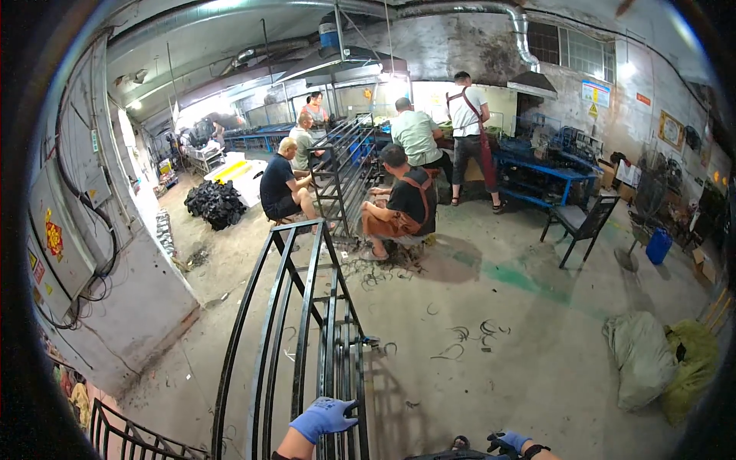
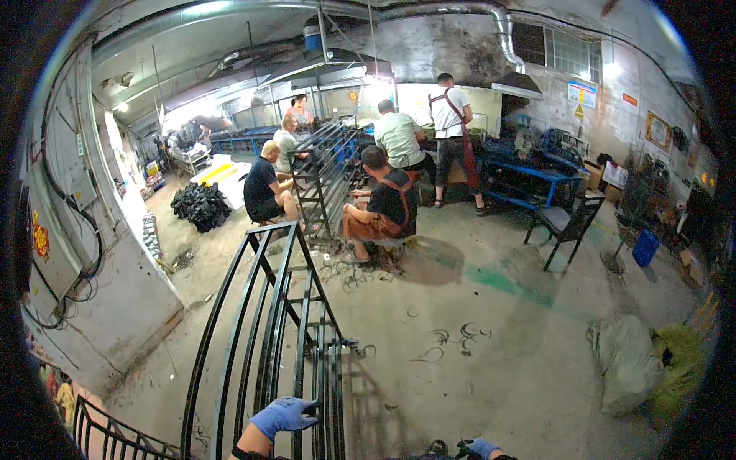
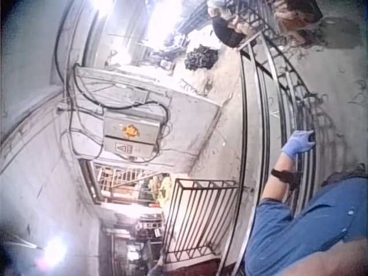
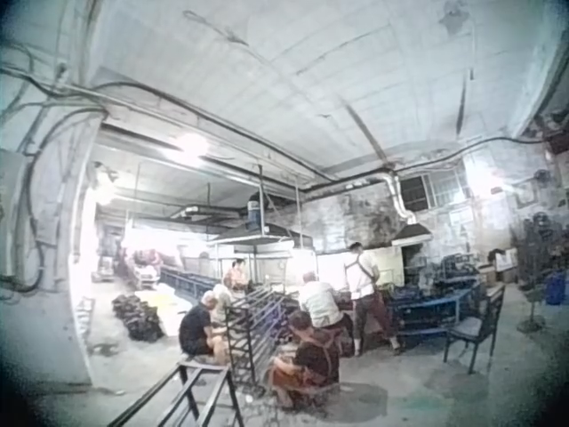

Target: Trim excess material from shoe soles using a knife and organize shoes on racks.

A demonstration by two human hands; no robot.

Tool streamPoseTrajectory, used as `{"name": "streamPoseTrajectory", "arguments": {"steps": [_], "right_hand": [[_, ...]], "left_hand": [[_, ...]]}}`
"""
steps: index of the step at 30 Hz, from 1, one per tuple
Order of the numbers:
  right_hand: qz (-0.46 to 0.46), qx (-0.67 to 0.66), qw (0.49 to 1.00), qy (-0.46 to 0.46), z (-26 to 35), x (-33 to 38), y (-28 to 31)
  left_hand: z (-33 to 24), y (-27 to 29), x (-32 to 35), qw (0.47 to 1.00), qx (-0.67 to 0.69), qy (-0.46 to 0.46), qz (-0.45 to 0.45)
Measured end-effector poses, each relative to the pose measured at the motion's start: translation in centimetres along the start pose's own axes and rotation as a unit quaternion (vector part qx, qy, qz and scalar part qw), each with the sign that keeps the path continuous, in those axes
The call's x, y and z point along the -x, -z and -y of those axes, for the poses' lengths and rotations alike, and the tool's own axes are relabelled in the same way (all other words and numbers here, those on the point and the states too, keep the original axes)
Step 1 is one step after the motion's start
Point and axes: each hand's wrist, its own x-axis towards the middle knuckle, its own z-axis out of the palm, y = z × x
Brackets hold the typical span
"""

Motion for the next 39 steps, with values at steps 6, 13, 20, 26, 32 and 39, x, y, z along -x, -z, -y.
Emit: {"name": "streamPoseTrajectory", "arguments": {"steps": [6,13,20,26,32,39], "right_hand": [[-0.002,-0.195,0.98,-0.045,-1.3,-1.3,0.4],[-0.065,0.113,0.987,-0.094,-1.2,-2.0,0.8],[-0.146,-0.023,0.986,-0.071,-3.6,-3.6,0.8],[-0.105,-0.032,0.993,-0.048,-3.0,-2.1,0.7],[-0.13,-0.135,0.982,0.038,-3.5,0.7,-1.0],[-0.123,-0.172,0.977,0.024,-3.9,-0.4,-1.2]], "left_hand": [[0.7,-0.5,-0.3,1.0,0.0,-0.007,-0.007],[0.1,0.2,-0.2,1.0,0.011,0.001,0.001],[0.0,0.2,-0.6,1.0,-0.008,0.002,0.004],[0.0,0.1,0.2,1.0,-0.003,0.018,0.02],[-0.7,0.7,0.3,1.0,-0.012,0.006,-0.003],[0.4,-0.2,0.6,1.0,-0.008,-0.002,-0.02]]}}
